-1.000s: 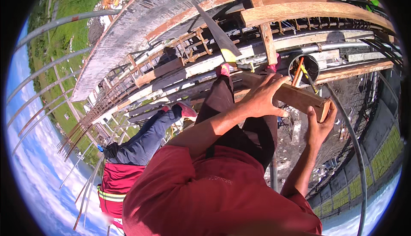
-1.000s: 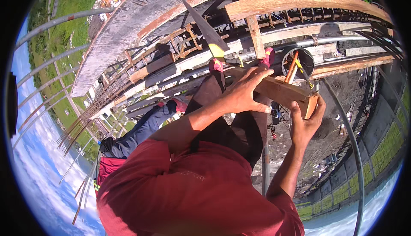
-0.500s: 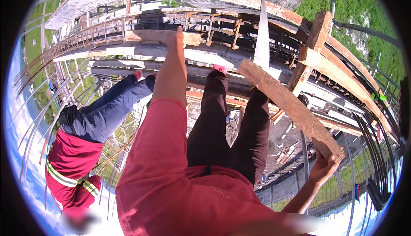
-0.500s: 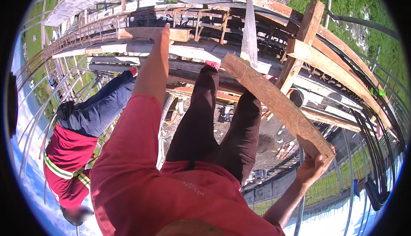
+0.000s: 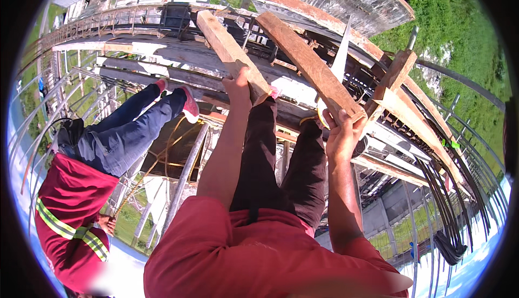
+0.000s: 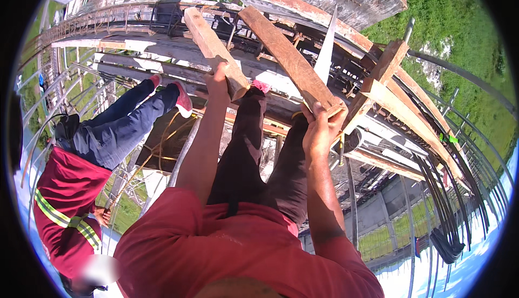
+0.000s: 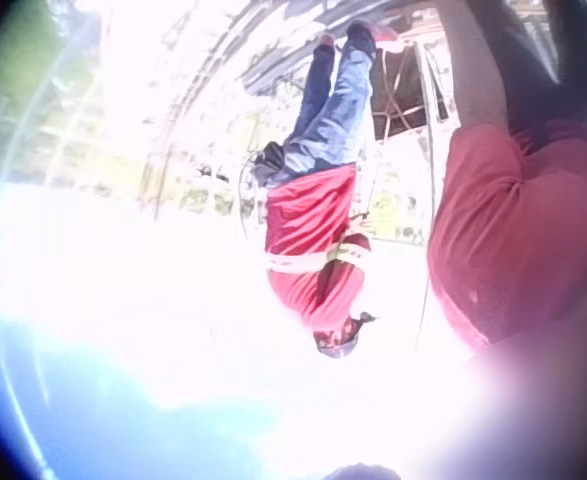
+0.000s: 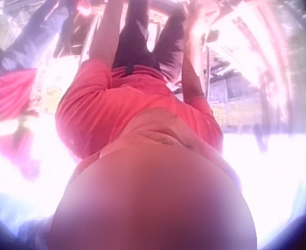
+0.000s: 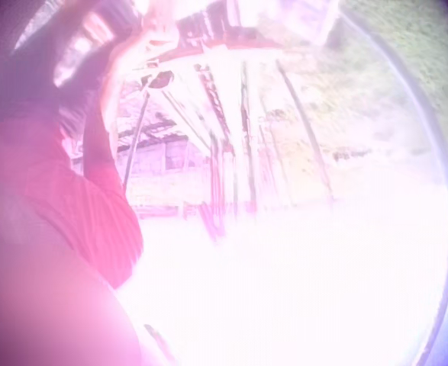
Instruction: The person assembles scaffolding components on a construction site, using a hammer to secure wooden planks and metal rods. They repeatedly position and fasten pieces while moving along the structure.
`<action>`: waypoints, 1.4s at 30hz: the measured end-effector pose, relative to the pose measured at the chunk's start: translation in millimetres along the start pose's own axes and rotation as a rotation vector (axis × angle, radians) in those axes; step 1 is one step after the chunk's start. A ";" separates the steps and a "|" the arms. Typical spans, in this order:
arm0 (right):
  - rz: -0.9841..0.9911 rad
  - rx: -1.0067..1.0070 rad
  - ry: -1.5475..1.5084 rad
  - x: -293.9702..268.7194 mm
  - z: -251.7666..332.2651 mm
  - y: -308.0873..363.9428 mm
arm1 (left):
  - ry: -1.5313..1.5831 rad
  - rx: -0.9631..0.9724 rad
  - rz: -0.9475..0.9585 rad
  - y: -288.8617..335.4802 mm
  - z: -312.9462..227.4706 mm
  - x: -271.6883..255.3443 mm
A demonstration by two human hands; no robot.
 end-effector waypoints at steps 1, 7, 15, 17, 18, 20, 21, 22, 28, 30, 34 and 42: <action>-0.019 0.012 0.027 10.3 -12.7 0.5 | -0.051 -0.040 -0.048 30.9 2.4 -1.0; 0.051 -0.061 0.087 38.8 -66.5 6.0 | -0.131 -0.200 0.011 117.6 13.4 38.1; 0.193 -0.049 0.318 21.5 -77.5 14.0 | -0.053 -0.138 0.081 131.4 29.7 53.4; 0.197 0.004 0.344 20.7 -75.4 13.0 | -0.019 -0.158 0.075 132.7 32.1 56.2; 0.232 -0.014 0.337 22.6 -72.3 12.7 | -0.003 -0.171 0.074 131.8 32.5 57.9; 0.288 -0.051 0.331 24.9 -65.3 12.6 | -0.008 -0.170 0.063 130.2 29.7 59.3; 0.279 0.009 0.357 21.9 -66.2 12.3 | -0.023 -0.146 0.052 128.8 26.2 59.1; 0.314 0.026 0.313 22.2 -65.7 12.2 | -0.054 -0.136 0.058 129.6 24.2 60.2; 0.321 0.089 0.262 9.2 -66.2 7.1 | -0.089 -0.068 0.125 135.2 13.8 68.9; 0.308 0.155 0.181 6.3 -69.7 5.1 | -0.079 -0.071 0.122 136.2 13.5 71.9; 0.236 0.251 0.039 3.5 -75.7 3.4 | -0.183 -0.024 0.089 136.5 8.4 74.5; 0.173 0.334 -0.070 -0.5 -87.0 5.0 | -0.423 -0.044 0.014 146.8 3.4 69.6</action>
Point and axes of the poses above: each hand's wrist, its own y-axis away from the middle knuckle, its own x-axis out of the palm, z = x × y, the point moved 6 cm from there along -y, towards the middle knuckle, and after that the axes turned 4 degrees about x, right-handed, at the moved point
